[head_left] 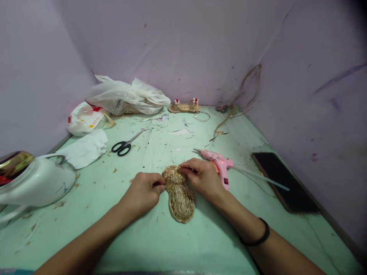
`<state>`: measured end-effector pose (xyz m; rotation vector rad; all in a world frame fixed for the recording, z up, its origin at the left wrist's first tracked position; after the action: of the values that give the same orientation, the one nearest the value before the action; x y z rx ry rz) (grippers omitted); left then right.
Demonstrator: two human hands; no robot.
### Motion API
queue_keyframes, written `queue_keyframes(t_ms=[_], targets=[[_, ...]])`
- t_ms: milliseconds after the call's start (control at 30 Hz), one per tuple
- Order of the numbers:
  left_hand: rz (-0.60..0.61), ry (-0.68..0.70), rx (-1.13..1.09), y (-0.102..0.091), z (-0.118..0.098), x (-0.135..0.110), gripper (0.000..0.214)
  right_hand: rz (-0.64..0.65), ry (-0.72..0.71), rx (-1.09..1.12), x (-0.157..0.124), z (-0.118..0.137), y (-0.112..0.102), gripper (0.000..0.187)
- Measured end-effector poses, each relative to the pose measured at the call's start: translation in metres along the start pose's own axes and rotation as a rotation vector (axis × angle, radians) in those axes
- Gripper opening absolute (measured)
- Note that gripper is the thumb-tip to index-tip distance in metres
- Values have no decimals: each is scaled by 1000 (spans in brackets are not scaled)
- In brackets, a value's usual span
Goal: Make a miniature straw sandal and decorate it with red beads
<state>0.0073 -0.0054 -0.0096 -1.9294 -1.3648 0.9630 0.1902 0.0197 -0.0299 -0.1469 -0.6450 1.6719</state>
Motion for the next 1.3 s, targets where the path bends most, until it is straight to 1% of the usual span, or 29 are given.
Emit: queue_keyframes(t_ms=[67, 167, 333, 500, 700, 833, 967, 1033, 1167, 1300], targets=[[8, -21, -48, 0, 2, 1, 12, 13, 35, -5, 1, 0, 0, 19], [18, -28, -51, 0, 4, 2, 9, 34, 88, -23, 1, -1, -1, 19], [11, -74, 26, -1, 3, 2, 12, 51, 153, -67, 1, 1, -2, 21], [-9, -52, 130, 0, 1, 1, 18, 31, 221, -85, 1, 1, -3, 21], [-16, -118, 109, 2, -1, 4, 14, 38, 275, 24, 2, 1, -4, 22], [-41, -142, 71, 2, -2, 6, 10, 50, 319, 123, 4, -3, -5, 23], [-14, -151, 62, 2, -2, 5, 12, 88, 394, 259, 9, -13, -5, 22], [-6, -152, 43, 1, -2, 5, 14, 86, 425, 304, 11, -16, -5, 21], [8, -157, 8, 1, -2, 8, 16, 39, 443, 315, 10, -14, -5, 22], [29, -159, 10, 2, -2, 8, 16, 13, 408, 300, 7, -9, -4, 21]])
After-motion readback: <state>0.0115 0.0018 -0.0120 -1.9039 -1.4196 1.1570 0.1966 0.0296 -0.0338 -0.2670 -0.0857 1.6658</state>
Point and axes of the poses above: each hand's wrist, its own x-axis towards the middle knuckle, its own y-axis out of the palm, z = x × y, the point moved 1 cm from there along x, towards the middle knuckle, and after that the axes turned 8 degrees about x, right-handed, at the moved point
